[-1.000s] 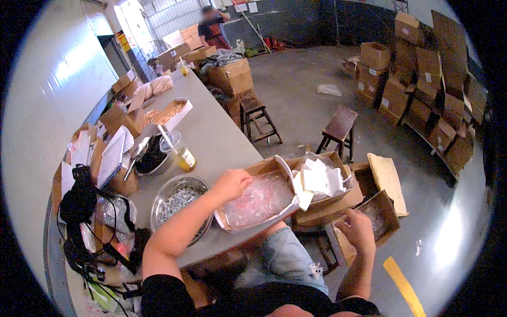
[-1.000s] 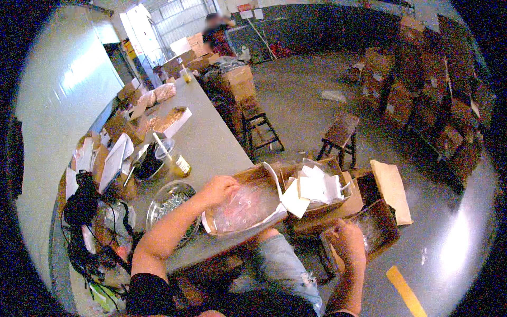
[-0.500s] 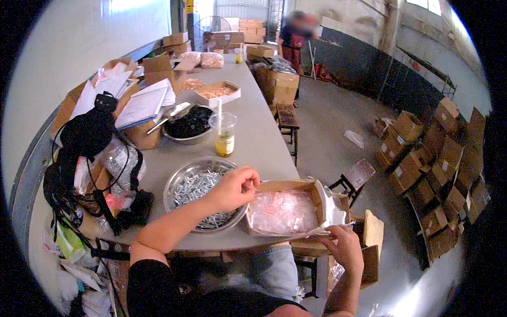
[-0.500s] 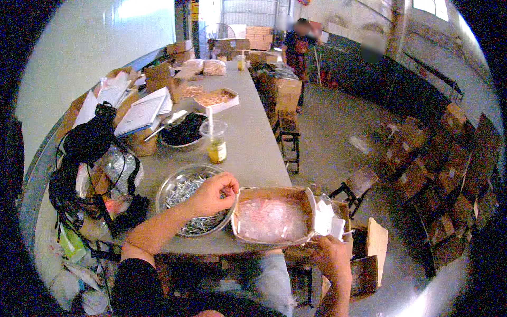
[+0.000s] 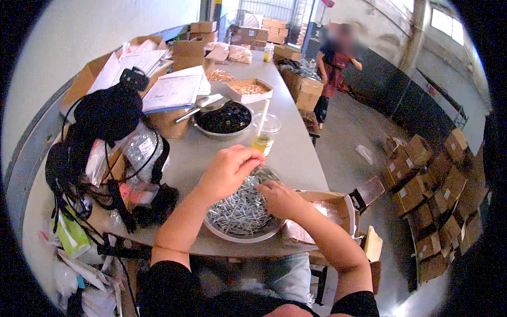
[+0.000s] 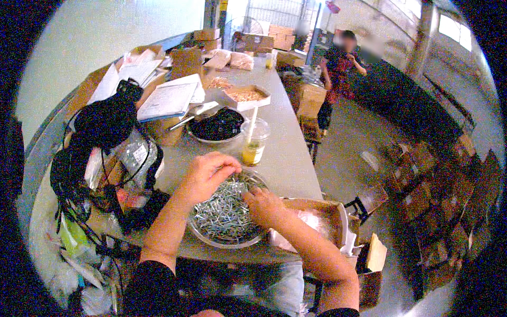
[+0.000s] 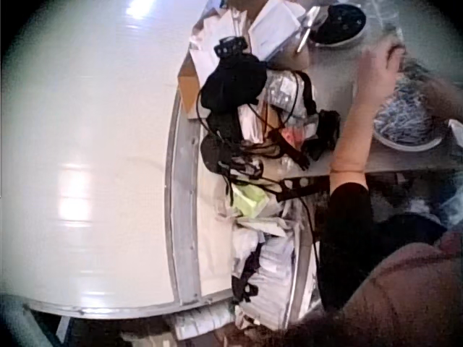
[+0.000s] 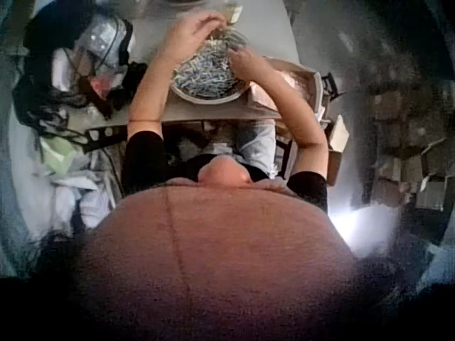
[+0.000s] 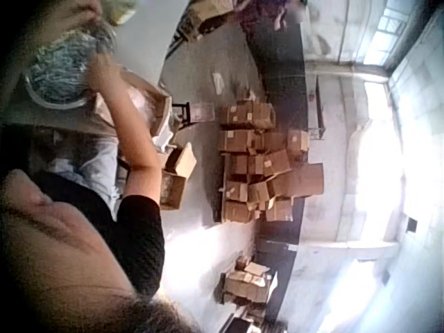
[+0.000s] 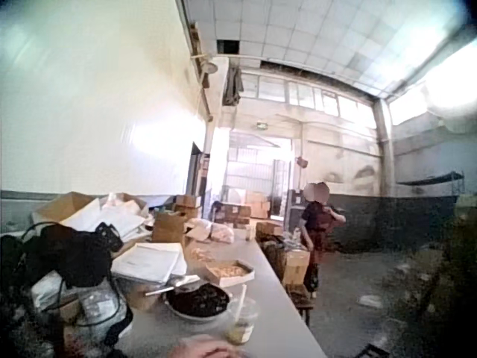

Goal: The person sits at a table in a warehouse and repeatedly picks small silver metal pieces from a large metal bowl. They place the pieces into small plastic bags and then put the bags into a cardboard box. Another person is visible in the background working at a separate station.

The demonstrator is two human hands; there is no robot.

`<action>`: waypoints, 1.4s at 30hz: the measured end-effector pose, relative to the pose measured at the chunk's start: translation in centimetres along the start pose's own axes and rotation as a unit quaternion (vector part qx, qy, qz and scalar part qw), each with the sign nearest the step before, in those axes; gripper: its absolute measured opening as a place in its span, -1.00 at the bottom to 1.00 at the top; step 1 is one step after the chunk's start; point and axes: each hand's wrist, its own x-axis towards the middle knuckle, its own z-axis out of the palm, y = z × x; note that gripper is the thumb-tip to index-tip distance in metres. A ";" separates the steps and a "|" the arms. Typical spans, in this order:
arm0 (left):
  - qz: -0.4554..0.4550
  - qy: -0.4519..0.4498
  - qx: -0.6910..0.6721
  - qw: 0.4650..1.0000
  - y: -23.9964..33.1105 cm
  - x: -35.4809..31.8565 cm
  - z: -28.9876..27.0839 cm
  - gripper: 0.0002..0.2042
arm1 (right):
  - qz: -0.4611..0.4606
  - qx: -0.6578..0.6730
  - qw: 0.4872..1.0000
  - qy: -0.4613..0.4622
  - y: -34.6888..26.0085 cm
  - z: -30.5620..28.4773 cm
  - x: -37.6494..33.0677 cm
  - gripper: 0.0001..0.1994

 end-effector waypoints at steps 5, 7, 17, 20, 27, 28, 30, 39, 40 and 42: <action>-0.007 -0.034 -0.073 0.997 -0.6 0.2 -0.2 -0.89 | 0.034 0.016 0.999 0.024 0.4 1.8 3.2 -0.59; -0.022 -0.010 -0.136 0.990 -1.1 0.0 0.2 -0.89 | 0.036 0.036 0.998 0.036 0.3 1.8 3.2 -0.65; -0.035 0.026 -0.157 0.987 -2.1 0.0 0.6 -0.88 | 0.095 0.051 0.994 0.017 0.6 0.2 2.4 -0.84; -0.113 -0.021 -0.079 0.990 -1.0 0.3 0.4 -0.86 | 0.081 0.119 0.987 0.071 1.5 -0.1 1.3 -0.82; -0.055 -0.068 -0.015 0.996 -1.9 -0.2 2.3 -0.78 | 0.131 0.287 0.940 0.131 1.4 -2.3 -2.0 -0.87; -0.060 -0.079 -0.020 0.995 -2.0 -0.1 2.4 -0.80 | 0.121 0.295 0.934 0.161 1.6 -2.3 -2.4 -0.90; -0.070 -0.100 -0.029 0.992 -2.1 -0.2 2.8 -0.83 | 0.123 0.316 0.926 0.166 1.2 -3.3 -3.6 -0.91; -0.091 -0.084 -0.017 0.992 1.4 -0.8 3.1 -0.85 | 0.126 0.326 0.911 0.218 0.3 -5.3 -7.9 -0.84; -0.088 -0.086 -0.053 0.991 1.2 -0.9 3.3 -0.86 | 0.124 0.321 0.912 0.223 0.3 -5.6 -8.2 -0.84; -0.083 -0.089 -0.124 0.985 1.0 -1.1 3.7 -0.87 | 0.108 0.326 0.907 0.243 0.0 -6.4 -8.8 -0.86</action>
